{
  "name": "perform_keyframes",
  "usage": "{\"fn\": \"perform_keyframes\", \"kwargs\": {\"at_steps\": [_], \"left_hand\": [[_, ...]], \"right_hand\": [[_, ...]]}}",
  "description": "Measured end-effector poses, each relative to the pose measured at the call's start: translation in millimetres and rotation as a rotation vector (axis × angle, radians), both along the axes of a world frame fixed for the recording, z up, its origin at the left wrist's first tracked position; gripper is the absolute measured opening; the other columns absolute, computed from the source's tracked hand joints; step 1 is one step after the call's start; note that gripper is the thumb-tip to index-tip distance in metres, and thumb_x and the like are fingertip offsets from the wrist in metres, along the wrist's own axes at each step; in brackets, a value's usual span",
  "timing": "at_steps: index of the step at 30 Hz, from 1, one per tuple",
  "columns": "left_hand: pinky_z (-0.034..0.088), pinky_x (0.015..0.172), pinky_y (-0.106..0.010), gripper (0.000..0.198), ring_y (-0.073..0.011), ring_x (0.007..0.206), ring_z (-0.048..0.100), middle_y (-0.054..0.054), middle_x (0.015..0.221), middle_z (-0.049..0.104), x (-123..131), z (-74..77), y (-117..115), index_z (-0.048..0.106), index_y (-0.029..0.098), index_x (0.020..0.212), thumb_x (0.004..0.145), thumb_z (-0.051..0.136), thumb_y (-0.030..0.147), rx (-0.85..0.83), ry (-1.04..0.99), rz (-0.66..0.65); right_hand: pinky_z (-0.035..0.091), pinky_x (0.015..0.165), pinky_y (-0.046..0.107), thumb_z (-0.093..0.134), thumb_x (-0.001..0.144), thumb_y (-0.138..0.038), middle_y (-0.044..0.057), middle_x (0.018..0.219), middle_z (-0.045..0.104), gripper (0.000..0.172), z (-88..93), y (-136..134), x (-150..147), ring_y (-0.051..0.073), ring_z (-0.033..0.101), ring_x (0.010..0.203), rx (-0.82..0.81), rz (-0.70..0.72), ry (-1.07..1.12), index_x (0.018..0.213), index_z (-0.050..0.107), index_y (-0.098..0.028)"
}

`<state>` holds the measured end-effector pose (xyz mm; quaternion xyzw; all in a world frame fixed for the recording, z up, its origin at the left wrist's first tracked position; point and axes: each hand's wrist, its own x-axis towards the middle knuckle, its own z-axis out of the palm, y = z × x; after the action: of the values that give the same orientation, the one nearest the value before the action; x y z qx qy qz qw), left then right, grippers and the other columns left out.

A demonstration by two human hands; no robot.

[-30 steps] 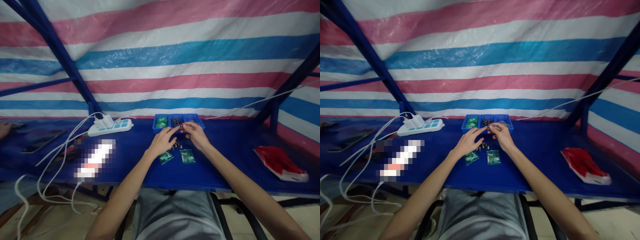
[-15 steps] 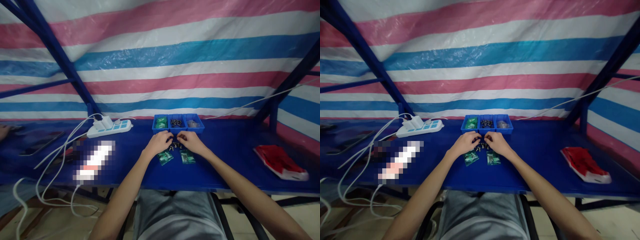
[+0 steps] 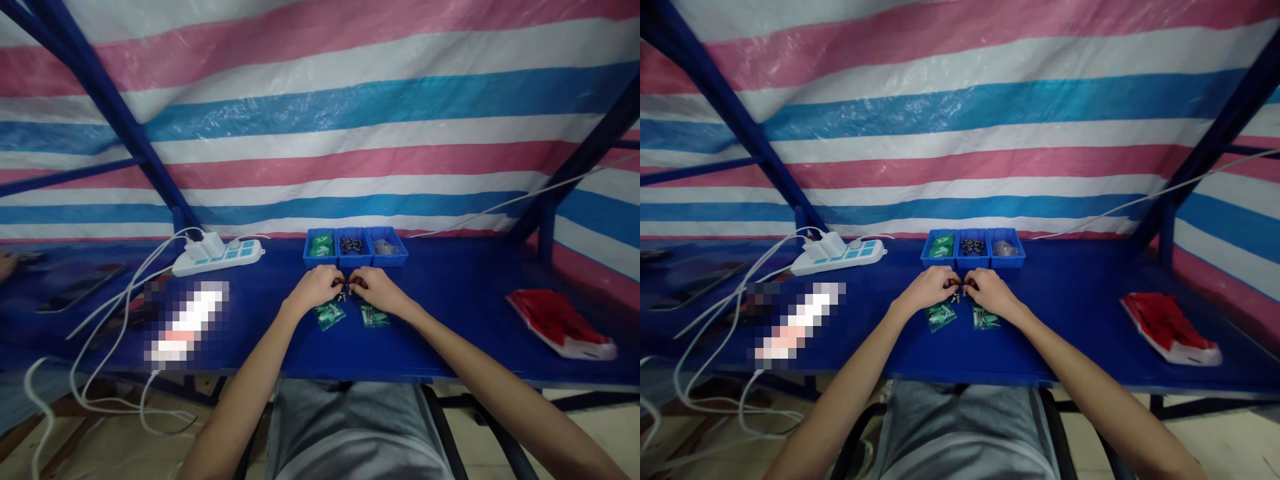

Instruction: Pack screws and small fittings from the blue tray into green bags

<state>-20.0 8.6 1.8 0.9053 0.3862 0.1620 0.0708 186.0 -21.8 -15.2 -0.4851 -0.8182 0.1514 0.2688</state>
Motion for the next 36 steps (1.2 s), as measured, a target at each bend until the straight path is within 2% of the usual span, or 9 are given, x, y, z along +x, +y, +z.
{"fn": "perform_keyframes", "kwargs": {"at_steps": [7, 18, 23, 29, 36], "left_hand": [[0.047, 0.069, -0.027, 0.014, -0.0193, 0.088, 0.064, -0.005, 0.099, 0.067, 0.1, 1.8, -2.7, 0.070, 0.022, 0.096, 0.091, 0.057, 0.023, 0.017, 0.027, 0.019], [0.047, 0.069, -0.026, 0.013, -0.0183, 0.086, 0.064, -0.005, 0.101, 0.066, 2.0, 9.4, -7.0, 0.062, 0.021, 0.102, 0.095, 0.051, 0.021, 0.062, -0.144, 0.009], [0.049, 0.075, -0.027, 0.015, -0.0190, 0.091, 0.065, -0.005, 0.104, 0.068, 2.6, 8.4, -6.4, 0.058, 0.022, 0.111, 0.097, 0.050, 0.023, 0.015, -0.227, -0.026], [0.051, 0.081, -0.029, 0.013, -0.0194, 0.091, 0.067, -0.003, 0.098, 0.068, 5.0, 10.6, -8.0, 0.056, 0.022, 0.109, 0.098, 0.050, 0.025, -0.071, -0.343, -0.085], [0.049, 0.079, -0.028, 0.009, -0.0184, 0.089, 0.066, -0.002, 0.094, 0.067, 7.9, 15.5, -11.9, 0.056, 0.022, 0.103, 0.097, 0.052, 0.027, -0.123, -0.407, -0.100]], "right_hand": [[0.041, 0.070, 0.027, 0.061, 0.091, -0.021, 0.005, 0.086, 0.066, 0.011, 1.2, -1.5, -0.3, 0.017, 0.061, 0.077, -0.005, -0.001, -0.020, 0.095, 0.070, -0.018], [0.041, 0.071, 0.028, 0.058, 0.091, -0.017, 0.004, 0.084, 0.065, 0.009, 1.9, -2.0, -1.2, 0.017, 0.059, 0.076, 0.061, -0.009, 0.031, 0.091, 0.067, -0.017], [0.041, 0.072, 0.029, 0.058, 0.091, -0.018, 0.004, 0.084, 0.066, 0.008, -2.7, 1.1, -1.2, 0.018, 0.060, 0.076, 0.092, 0.002, 0.049, 0.094, 0.066, -0.018], [0.042, 0.073, 0.028, 0.056, 0.091, -0.013, 0.004, 0.086, 0.068, 0.013, -3.5, 2.4, -3.4, 0.018, 0.062, 0.078, 0.143, 0.002, 0.147, 0.098, 0.065, -0.018], [0.043, 0.072, 0.027, 0.058, 0.091, -0.015, 0.002, 0.085, 0.069, 0.010, 1.0, -0.7, -5.7, 0.018, 0.064, 0.077, 0.143, 0.022, 0.249, 0.097, 0.065, -0.020]]}}
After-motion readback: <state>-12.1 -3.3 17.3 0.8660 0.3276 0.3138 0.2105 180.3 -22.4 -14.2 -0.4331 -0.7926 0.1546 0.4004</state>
